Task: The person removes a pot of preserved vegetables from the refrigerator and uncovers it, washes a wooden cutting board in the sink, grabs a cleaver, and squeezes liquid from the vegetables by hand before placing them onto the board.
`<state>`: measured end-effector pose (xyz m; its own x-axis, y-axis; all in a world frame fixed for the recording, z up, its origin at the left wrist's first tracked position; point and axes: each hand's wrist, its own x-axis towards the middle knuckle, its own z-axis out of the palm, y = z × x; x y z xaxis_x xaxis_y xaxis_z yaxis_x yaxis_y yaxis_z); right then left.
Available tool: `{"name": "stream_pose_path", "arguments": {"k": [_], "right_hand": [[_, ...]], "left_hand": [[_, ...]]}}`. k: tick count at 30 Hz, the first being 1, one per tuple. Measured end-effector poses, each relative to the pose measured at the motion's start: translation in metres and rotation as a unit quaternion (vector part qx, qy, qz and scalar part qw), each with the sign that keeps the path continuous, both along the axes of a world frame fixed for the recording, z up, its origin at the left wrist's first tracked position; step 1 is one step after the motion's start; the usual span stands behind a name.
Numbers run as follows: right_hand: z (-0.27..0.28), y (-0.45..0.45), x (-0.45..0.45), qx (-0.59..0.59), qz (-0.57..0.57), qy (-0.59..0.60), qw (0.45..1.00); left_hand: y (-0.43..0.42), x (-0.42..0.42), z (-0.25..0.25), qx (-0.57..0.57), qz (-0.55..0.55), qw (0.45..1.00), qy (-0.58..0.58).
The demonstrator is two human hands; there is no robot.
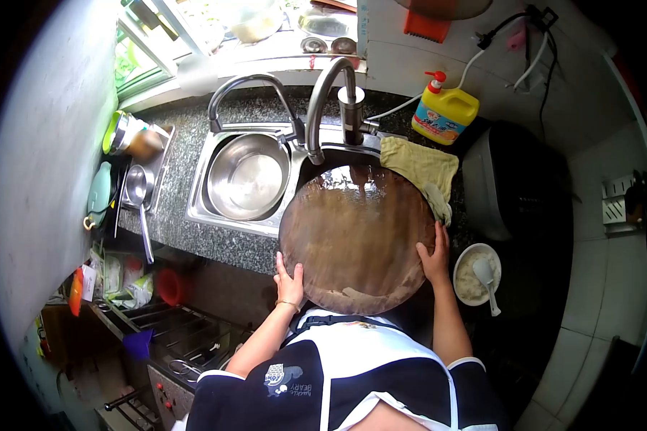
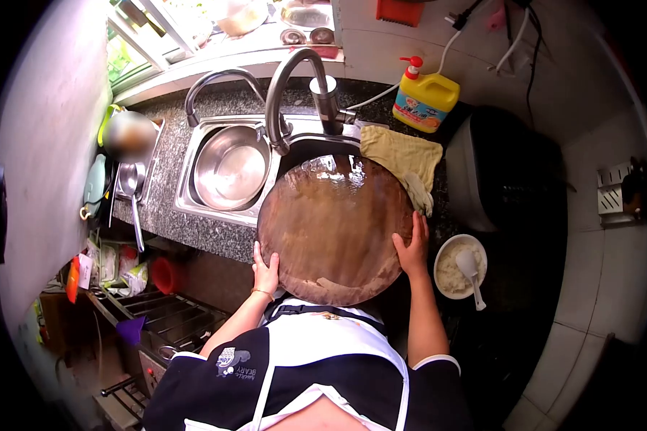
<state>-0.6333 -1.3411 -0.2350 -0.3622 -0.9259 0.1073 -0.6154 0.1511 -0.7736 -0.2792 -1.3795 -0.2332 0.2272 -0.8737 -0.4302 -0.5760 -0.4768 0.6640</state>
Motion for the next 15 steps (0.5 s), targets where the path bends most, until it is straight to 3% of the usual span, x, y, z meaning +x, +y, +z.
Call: {"name": "stream_pose_path", "arguments": {"k": [2,6,8,12,14,15], "right_hand": [[0.003,-0.003,0.0,0.025,-0.026,0.064,0.997],[-0.005,-0.011,-0.003,0.1,-0.053,0.08,0.99],[-0.016,-0.012,-0.004,0.075,-0.028,0.097,0.992],[-0.021,-0.018,0.009,0.077,-0.053,0.145,0.985],[-0.023,-0.025,0.025,0.088,-0.045,0.299,0.949],[-0.018,-0.028,0.034,0.093,-0.022,0.32,0.943]], "left_hand": [[-0.002,0.0,0.006,0.026,0.007,1.0,-0.003],[-0.004,0.012,0.002,0.024,-0.123,0.99,-0.066],[-0.004,0.008,0.012,0.033,-0.135,0.982,-0.13],[-0.005,0.007,0.014,0.036,-0.126,0.98,-0.149],[-0.008,0.006,0.019,0.048,-0.133,0.983,-0.12],[-0.01,0.003,0.025,0.066,-0.127,0.983,-0.117]]}}
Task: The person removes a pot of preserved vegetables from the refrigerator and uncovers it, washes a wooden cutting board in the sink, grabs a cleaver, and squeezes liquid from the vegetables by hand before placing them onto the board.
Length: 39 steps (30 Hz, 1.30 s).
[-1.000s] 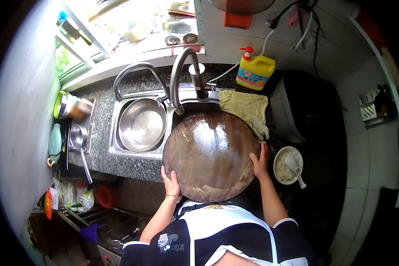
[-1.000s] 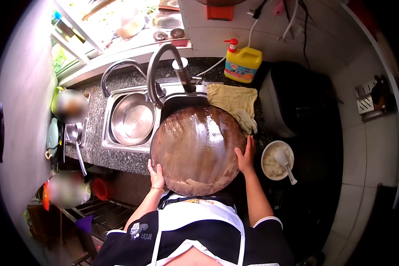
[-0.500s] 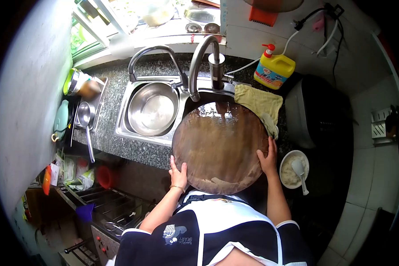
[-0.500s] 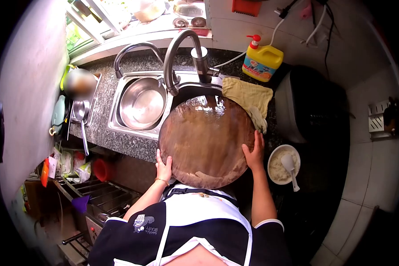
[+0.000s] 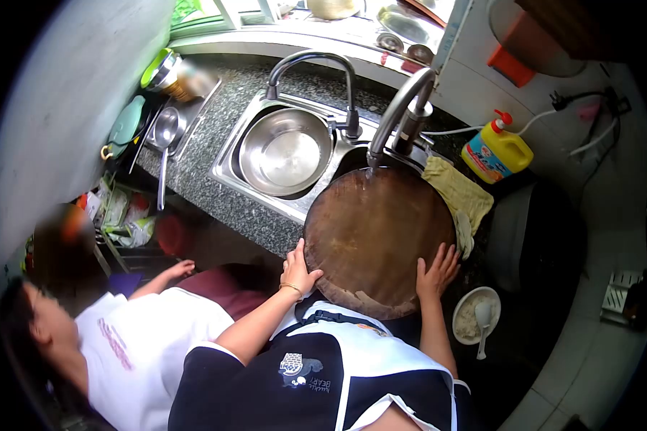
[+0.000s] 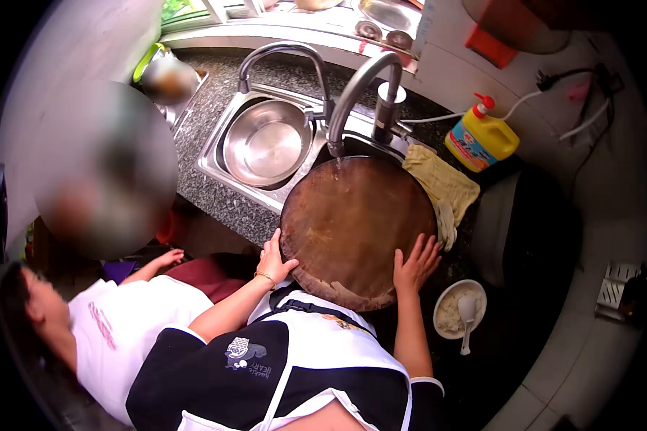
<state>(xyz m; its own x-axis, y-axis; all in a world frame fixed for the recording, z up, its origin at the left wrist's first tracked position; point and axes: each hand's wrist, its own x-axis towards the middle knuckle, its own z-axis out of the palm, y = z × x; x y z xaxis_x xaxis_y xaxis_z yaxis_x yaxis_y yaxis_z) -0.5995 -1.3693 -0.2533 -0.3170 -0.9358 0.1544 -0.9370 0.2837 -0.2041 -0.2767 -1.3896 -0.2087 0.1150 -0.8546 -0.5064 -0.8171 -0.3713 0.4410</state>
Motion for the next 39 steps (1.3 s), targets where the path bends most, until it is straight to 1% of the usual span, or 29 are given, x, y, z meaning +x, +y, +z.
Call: {"name": "stream_pose_path", "arguments": {"k": [1,3,5,7,8,9,10,11,13,15,17,18,19,21,22,23,24,25,26,27,28,29,30,31,32,33,34,37,39], "right_hand": [[0.004,-0.004,0.007,0.0,0.008,-0.002,1.0],[0.01,-0.007,0.018,-0.01,0.082,0.021,0.996],[0.01,-0.009,0.021,-0.002,0.108,0.019,0.994],[0.004,-0.009,0.016,-0.006,0.101,-0.022,0.995],[0.003,-0.009,0.016,-0.014,0.104,-0.025,0.994],[0.003,-0.01,0.016,-0.017,0.106,-0.023,0.994],[0.003,-0.01,0.015,-0.013,0.103,-0.028,0.994],[0.003,-0.01,0.016,-0.008,0.1,-0.033,0.994],[0.004,-0.01,0.017,-0.011,0.098,-0.031,0.995],[0.003,-0.01,0.017,-0.016,0.091,-0.029,0.995],[0.001,-0.01,0.018,-0.019,0.089,-0.029,0.995],[0.001,-0.01,0.017,-0.022,0.085,-0.024,0.996],[0.0,-0.009,0.017,-0.017,0.084,-0.023,0.996],[-0.002,-0.011,0.018,-0.015,0.079,-0.02,0.997],[-0.002,-0.011,0.018,-0.02,0.079,-0.018,0.996],[-0.001,-0.01,0.019,-0.024,0.081,-0.018,0.996],[0.0,-0.009,0.021,-0.025,0.081,-0.018,0.996],[0.001,-0.009,0.021,-0.02,0.077,-0.015,0.997],[0.002,-0.011,0.022,-0.016,0.073,-0.011,0.997],[0.002,-0.013,0.022,-0.02,0.072,-0.01,0.997],[0.002,-0.013,0.022,-0.018,0.07,-0.007,0.997],[0.001,-0.011,0.023,-0.015,0.067,-0.004,0.998],[0.001,-0.011,0.023,-0.014,0.065,-0.002,0.998],[0.0,-0.012,0.025,-0.017,0.062,-0.001,0.998],[0.0,-0.012,0.024,-0.015,0.061,-0.003,0.998],[0.001,-0.011,0.024,-0.011,0.061,-0.006,0.998],[0.001,-0.011,0.023,-0.012,0.062,-0.004,0.998],[-0.001,-0.012,0.025,-0.007,0.056,-0.002,0.998],[-0.002,-0.011,0.025,-0.012,0.057,0.011,0.998]], "left_hand": [[0.0,-0.001,-0.002,0.0,0.008,1.0,-0.002],[0.001,0.0,-0.011,-0.018,0.005,1.0,0.009],[-0.001,0.005,-0.016,-0.029,0.002,0.999,0.024],[-0.007,0.012,-0.017,-0.109,-0.012,0.992,0.063],[-0.015,0.023,-0.041,-0.102,0.033,0.986,0.126],[-0.029,0.029,-0.054,-0.051,0.142,0.959,0.242],[-0.048,0.035,-0.051,-0.004,0.233,0.905,0.355],[-0.07,0.041,-0.049,0.044,0.317,0.829,0.459],[-0.111,0.052,-0.07,0.026,0.445,0.693,0.567],[-0.156,0.061,-0.101,0.013,0.509,0.589,0.627],[-0.189,0.056,-0.096,-0.008,0.597,0.508,0.621],[-0.201,0.052,-0.091,0.011,0.668,0.506,0.546],[-0.202,0.052,-0.089,0.015,0.665,0.506,0.55],[-0.202,0.062,-0.085,-0.023,0.591,0.647,0.481],[-0.203,0.073,-0.083,-0.051,0.558,0.688,0.46],[-0.207,0.091,-0.089,-0.051,0.557,0.688,0.462],[-0.214,0.114,-0.1,-0.043,0.557,0.668,0.491],[-0.217,0.125,-0.094,-0.037,0.556,0.648,0.52],[-0.22,0.133,-0.087,-0.072,0.557,0.673,0.481],[-0.221,0.137,-0.062,-0.106,0.557,0.696,0.44],[-0.221,0.141,-0.048,-0.095,0.52,0.759,0.381],[-0.217,0.144,-0.034,-0.112,0.49,0.806,0.311],[-0.221,0.156,-0.044,-0.169,0.422,0.865,0.215],[-0.226,0.166,-0.045,-0.224,0.343,0.905,0.115],[-0.232,0.172,-0.049,-0.304,0.285,0.908,0.042],[-0.234,0.175,-0.039,-0.38,0.224,0.897,-0.034],[-0.232,0.169,-0.001,-0.346,0.19,0.918,-0.045],[-0.241,0.171,0.042,-0.45,0.083,0.881,-0.122],[-0.25,0.18,0.064,-0.526,-0.014,0.833,-0.174]]}}
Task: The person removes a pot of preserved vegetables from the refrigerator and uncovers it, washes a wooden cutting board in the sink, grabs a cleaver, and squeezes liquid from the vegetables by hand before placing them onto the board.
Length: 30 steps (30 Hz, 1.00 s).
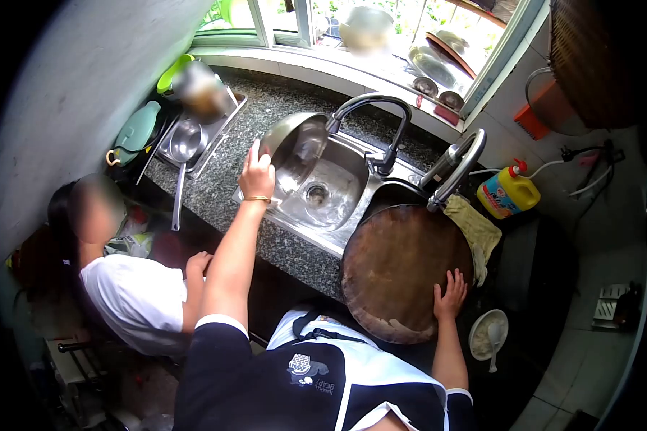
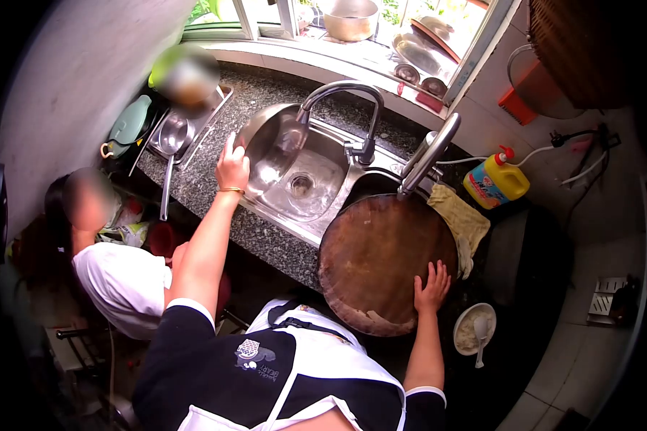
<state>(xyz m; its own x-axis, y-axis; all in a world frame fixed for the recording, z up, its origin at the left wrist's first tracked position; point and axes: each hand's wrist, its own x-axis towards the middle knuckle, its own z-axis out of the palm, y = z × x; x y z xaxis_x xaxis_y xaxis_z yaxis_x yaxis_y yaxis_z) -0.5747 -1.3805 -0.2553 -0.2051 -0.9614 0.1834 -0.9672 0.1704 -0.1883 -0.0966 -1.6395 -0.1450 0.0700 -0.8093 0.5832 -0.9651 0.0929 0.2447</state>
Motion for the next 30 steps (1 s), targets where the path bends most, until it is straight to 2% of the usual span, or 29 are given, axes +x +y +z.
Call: {"name": "stream_pose_path", "arguments": {"k": [5,8,10,11,12,13,14,15,16,18,19,20,21,22,26,30], "right_hand": [[0.0,0.0,0.002,-0.001,-0.002,-0.004,1.0],[0.0,-0.001,0.002,-0.001,-0.008,0.004,1.0],[0.0,-0.001,0.002,0.0,-0.007,0.001,1.0],[0.0,-0.001,0.001,-0.004,-0.013,0.002,1.0],[0.001,-0.001,0.002,-0.001,-0.011,0.0,1.0],[0.001,-0.001,0.002,0.001,-0.008,-0.002,1.0],[0.002,0.0,0.003,-0.002,-0.013,-0.002,1.0],[0.003,0.001,0.003,0.002,-0.013,-0.006,1.0],[0.004,-0.001,0.004,0.004,-0.013,-0.01,1.0],[0.007,-0.002,0.005,0.006,-0.019,-0.013,1.0],[0.008,-0.002,0.006,0.013,-0.019,-0.014,1.0],[0.009,-0.001,0.007,0.009,-0.024,-0.015,1.0],[0.01,-0.001,0.007,0.02,-0.024,-0.015,0.999],[0.01,-0.002,0.006,0.029,-0.023,-0.015,0.999],[0.011,-0.002,0.006,0.02,-0.025,-0.016,0.999],[0.011,-0.004,0.006,0.021,-0.029,-0.012,0.999]], "left_hand": [[-0.016,0.005,0.041,-0.13,-0.123,0.968,-0.175],[-0.021,0.008,0.051,-0.151,-0.138,0.96,-0.189],[-0.029,0.018,0.05,-0.141,-0.096,0.968,-0.184],[-0.034,0.024,0.051,-0.148,-0.084,0.978,-0.12],[-0.037,0.031,0.049,-0.063,-0.016,0.997,-0.041],[-0.046,0.041,0.042,-0.075,0.019,0.995,0.066],[-0.059,0.061,0.023,-0.072,0.071,0.993,0.066],[-0.063,0.07,0.023,0.021,0.123,0.972,0.197],[-0.061,0.068,0.036,0.13,0.177,0.942,0.252],[-0.089,0.095,-0.012,0.105,0.159,0.908,0.373],[-0.097,0.087,-0.008,0.103,0.152,0.91,0.372],[-0.103,0.076,-0.006,0.076,0.094,0.822,0.557],[-0.111,0.064,-0.003,0.046,0.032,0.694,0.717],[-0.123,0.055,0.001,0.046,-0.022,0.647,0.761],[-0.197,0.011,0.014,0.214,-0.138,0.495,0.831],[-0.24,-0.077,0.036,0.226,-0.145,0.432,0.861]]}}
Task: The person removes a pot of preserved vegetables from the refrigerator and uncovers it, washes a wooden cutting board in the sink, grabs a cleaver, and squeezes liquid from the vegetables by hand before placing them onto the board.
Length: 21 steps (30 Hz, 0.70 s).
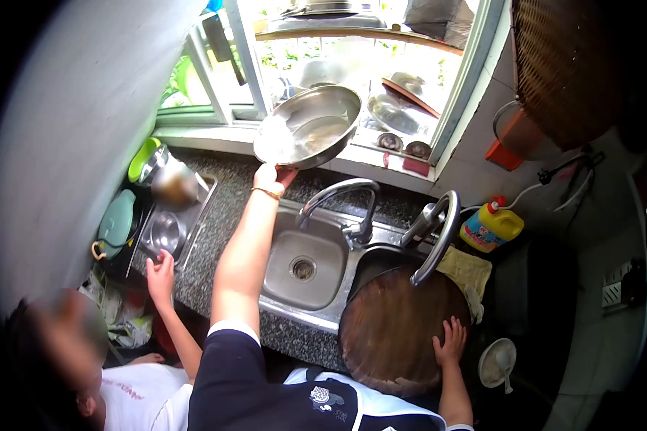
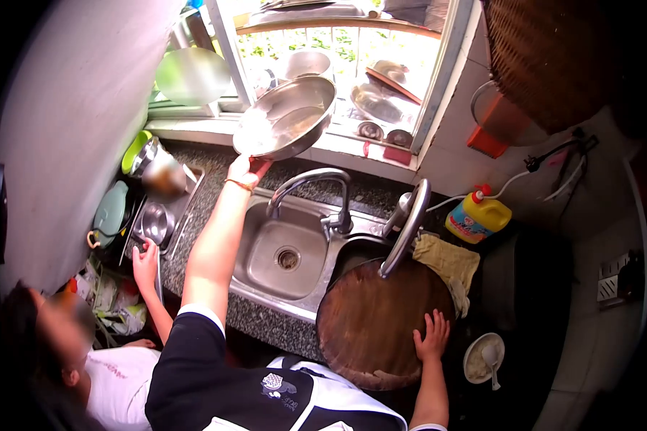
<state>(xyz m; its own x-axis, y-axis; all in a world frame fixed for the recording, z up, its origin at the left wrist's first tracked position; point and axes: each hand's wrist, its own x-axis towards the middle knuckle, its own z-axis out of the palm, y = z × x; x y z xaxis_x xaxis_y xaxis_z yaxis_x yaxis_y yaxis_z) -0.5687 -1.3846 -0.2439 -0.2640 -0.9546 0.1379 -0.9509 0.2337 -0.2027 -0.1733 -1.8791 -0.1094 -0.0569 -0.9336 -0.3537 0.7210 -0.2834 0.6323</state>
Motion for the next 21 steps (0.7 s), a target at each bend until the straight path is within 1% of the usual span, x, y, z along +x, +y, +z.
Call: {"name": "stream_pose_path", "arguments": {"k": [2,3,4,6,7,8,10,11,12,14,15,18,19,20,21], "right_hand": [[0.002,0.001,0.0,-0.001,0.013,0.005,1.0],[0.001,0.001,-0.001,0.001,0.01,0.003,1.0],[0.002,0.0,-0.001,-0.004,0.003,0.006,1.0],[0.003,0.0,-0.001,0.011,0.002,-0.001,1.0],[0.001,0.0,-0.003,0.013,0.003,-0.006,1.0],[-0.001,0.002,0.0,0.006,-0.005,-0.007,1.0],[0.001,0.0,-0.003,0.025,-0.003,-0.015,1.0],[0.002,-0.001,-0.005,0.019,-0.002,-0.01,1.0],[0.002,0.0,-0.005,0.03,-0.007,-0.021,0.999],[0.0,0.001,-0.005,0.043,-0.014,-0.031,0.998],[-0.001,0.002,-0.006,0.048,-0.011,-0.024,0.999],[-0.002,0.002,-0.006,0.049,-0.005,-0.001,0.999],[-0.003,0.002,-0.007,0.044,0.003,0.015,0.999],[-0.01,0.001,-0.008,0.044,0.001,0.016,0.999],[-0.023,0.0,-0.01,0.05,-0.019,-0.025,0.998]], "left_hand": [[-0.025,-0.027,-0.007,0.006,0.004,1.0,-0.021],[-0.03,-0.043,0.002,0.014,0.038,0.999,-0.034],[-0.044,-0.055,0.002,0.008,0.031,0.999,-0.031],[-0.079,-0.072,0.001,-0.021,0.092,0.995,-0.042],[-0.101,-0.076,0.002,-0.035,0.092,0.994,-0.05],[-0.129,-0.077,-0.004,-0.093,0.072,0.991,-0.06],[-0.146,-0.095,0.022,-0.102,0.116,0.986,-0.059],[-0.148,-0.102,0.037,-0.101,0.119,0.983,-0.096],[-0.151,-0.11,0.048,-0.104,0.12,0.983,-0.093],[-0.156,-0.13,0.064,-0.068,0.212,0.968,-0.113],[-0.149,-0.139,0.077,-0.063,0.228,0.964,-0.117],[-0.18,-0.147,0.066,-0.066,0.206,0.966,-0.143],[-0.186,-0.148,0.066,-0.042,0.145,0.973,-0.172],[-0.189,-0.15,0.065,-0.042,0.143,0.974,-0.17],[-0.19,-0.153,0.064,-0.083,0.079,0.976,-0.184]]}}
